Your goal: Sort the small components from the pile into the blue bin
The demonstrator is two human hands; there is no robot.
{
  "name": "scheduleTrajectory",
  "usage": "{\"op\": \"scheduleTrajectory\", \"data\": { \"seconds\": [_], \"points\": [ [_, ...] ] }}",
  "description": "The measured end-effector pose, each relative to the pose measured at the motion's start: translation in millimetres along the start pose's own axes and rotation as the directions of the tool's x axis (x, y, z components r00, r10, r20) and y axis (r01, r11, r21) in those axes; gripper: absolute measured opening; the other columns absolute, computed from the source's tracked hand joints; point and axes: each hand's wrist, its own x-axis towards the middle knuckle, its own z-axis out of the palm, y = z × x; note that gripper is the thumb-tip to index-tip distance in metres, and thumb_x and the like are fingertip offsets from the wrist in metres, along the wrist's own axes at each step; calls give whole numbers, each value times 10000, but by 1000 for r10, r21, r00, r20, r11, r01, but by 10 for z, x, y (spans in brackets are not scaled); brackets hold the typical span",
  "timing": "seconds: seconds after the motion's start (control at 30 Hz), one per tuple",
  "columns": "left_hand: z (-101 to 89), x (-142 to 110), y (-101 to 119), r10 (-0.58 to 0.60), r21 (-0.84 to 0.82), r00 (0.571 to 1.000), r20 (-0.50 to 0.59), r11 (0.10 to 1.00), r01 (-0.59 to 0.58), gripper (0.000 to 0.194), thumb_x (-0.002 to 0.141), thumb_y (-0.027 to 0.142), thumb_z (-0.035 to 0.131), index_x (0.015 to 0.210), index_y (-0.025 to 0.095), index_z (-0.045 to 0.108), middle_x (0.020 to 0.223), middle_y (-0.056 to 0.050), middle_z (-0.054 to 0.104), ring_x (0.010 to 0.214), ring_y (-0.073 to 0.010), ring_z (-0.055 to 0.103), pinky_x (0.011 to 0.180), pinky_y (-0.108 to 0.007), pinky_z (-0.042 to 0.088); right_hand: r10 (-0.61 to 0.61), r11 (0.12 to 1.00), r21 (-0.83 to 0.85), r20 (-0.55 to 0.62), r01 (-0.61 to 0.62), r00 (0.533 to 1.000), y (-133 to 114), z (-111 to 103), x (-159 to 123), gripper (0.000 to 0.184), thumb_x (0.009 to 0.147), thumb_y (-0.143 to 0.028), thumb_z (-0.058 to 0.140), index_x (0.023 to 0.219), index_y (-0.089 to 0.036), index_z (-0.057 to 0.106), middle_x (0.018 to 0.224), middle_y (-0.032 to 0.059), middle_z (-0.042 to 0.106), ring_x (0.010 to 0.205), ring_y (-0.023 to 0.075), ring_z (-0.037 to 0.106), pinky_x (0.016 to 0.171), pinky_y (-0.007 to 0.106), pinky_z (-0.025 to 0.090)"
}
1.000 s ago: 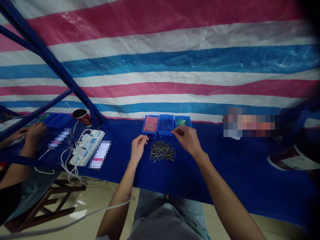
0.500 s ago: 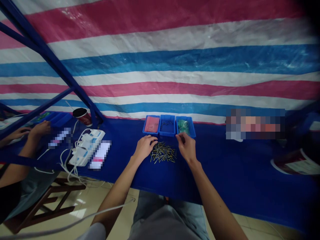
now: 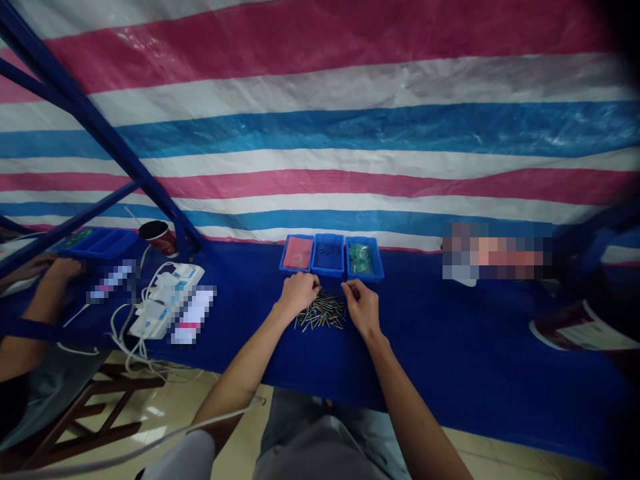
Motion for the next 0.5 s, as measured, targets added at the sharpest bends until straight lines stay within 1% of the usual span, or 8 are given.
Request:
{"op": "scheduleTrajectory", "data": {
  "seconds": [0.13,0.27,0.33,0.4,0.5],
  "points": [
    [42,8,-4,15,-14,999,-42,1000,-16,145,874,324,643,940,277,763,917,-71,759,883,-250,703,789,-325,495,28,999,30,-11,-28,1000,-11,-21,0,384,951,-514,516,810,-181,645,607,-16,578,543,140,501,565,255,385],
    [38,-16,-19,72,-77,982,-173,993,-86,100,861,293,658,857,256,751,802,-63,744,782,-247,694,720,-310,478,42,997,59,-3,-42,999,-35,-50,-25,363,955,-497,525,813,-183,639,602,-30,540,544,135,477,563,256,376],
    [-21,-49,-22,93,-141,965,-245,981,-130,83,860,274,662,839,252,739,759,-46,733,752,-229,684,697,-289,465,39,996,84,4,-39,999,-57,-60,-44,350,957,-488,531,822,-183,638,606,-34,529,549,133,469,564,254,374],
    [-119,-92,-18,94,-214,950,-299,963,-163,76,863,261,661,837,246,731,744,-31,727,738,-210,673,686,-273,457,29,994,109,14,-30,999,-82,-64,-62,338,957,-479,537,827,-183,638,611,-35,524,551,131,462,564,252,372],
    [-282,-150,-5,82,-334,930,-359,919,-210,77,860,254,658,830,222,721,745,-22,723,704,-183,654,676,-266,455,12,991,129,32,-16,999,-118,-56,-84,331,962,-466,533,823,-183,633,617,-35,525,551,130,456,567,252,373]
  ]
}}
